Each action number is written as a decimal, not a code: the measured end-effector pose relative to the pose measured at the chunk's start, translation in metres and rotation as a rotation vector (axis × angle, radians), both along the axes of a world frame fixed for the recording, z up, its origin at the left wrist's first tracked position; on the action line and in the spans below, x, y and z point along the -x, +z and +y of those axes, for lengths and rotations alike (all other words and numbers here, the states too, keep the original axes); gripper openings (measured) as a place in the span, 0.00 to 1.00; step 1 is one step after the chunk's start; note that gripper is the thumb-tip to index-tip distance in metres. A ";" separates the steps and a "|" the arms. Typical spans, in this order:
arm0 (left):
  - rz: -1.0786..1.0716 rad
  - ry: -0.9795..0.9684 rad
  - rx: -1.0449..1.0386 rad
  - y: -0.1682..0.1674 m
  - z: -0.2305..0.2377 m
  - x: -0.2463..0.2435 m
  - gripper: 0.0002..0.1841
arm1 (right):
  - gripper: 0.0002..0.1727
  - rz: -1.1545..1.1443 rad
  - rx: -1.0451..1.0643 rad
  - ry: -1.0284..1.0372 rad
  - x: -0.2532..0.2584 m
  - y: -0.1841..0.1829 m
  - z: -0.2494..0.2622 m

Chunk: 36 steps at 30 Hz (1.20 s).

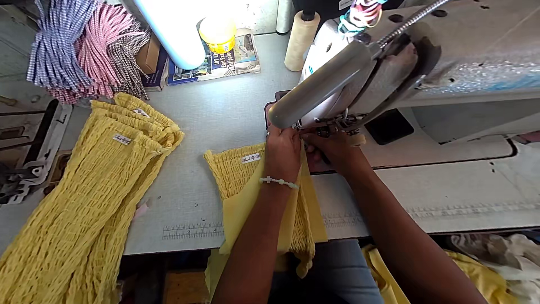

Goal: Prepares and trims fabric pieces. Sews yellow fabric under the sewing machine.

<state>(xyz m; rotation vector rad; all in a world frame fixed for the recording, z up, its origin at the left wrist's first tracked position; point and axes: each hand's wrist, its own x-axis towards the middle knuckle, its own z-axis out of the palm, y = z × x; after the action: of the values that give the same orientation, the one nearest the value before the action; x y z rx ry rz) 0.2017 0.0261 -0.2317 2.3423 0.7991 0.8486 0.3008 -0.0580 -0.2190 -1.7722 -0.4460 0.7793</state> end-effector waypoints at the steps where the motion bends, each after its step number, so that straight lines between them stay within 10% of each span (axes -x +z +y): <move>1: 0.000 0.001 0.030 0.002 0.000 0.001 0.03 | 0.05 0.002 -0.008 -0.003 0.000 0.000 0.000; 36: 0.031 -0.007 -0.046 -0.001 0.000 0.000 0.05 | 0.05 0.006 -0.011 -0.002 0.000 -0.001 -0.001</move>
<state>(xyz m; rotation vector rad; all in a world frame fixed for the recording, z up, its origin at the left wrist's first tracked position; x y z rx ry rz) 0.2021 0.0265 -0.2329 2.4021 0.7911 0.8381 0.3007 -0.0588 -0.2203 -1.7597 -0.4434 0.7789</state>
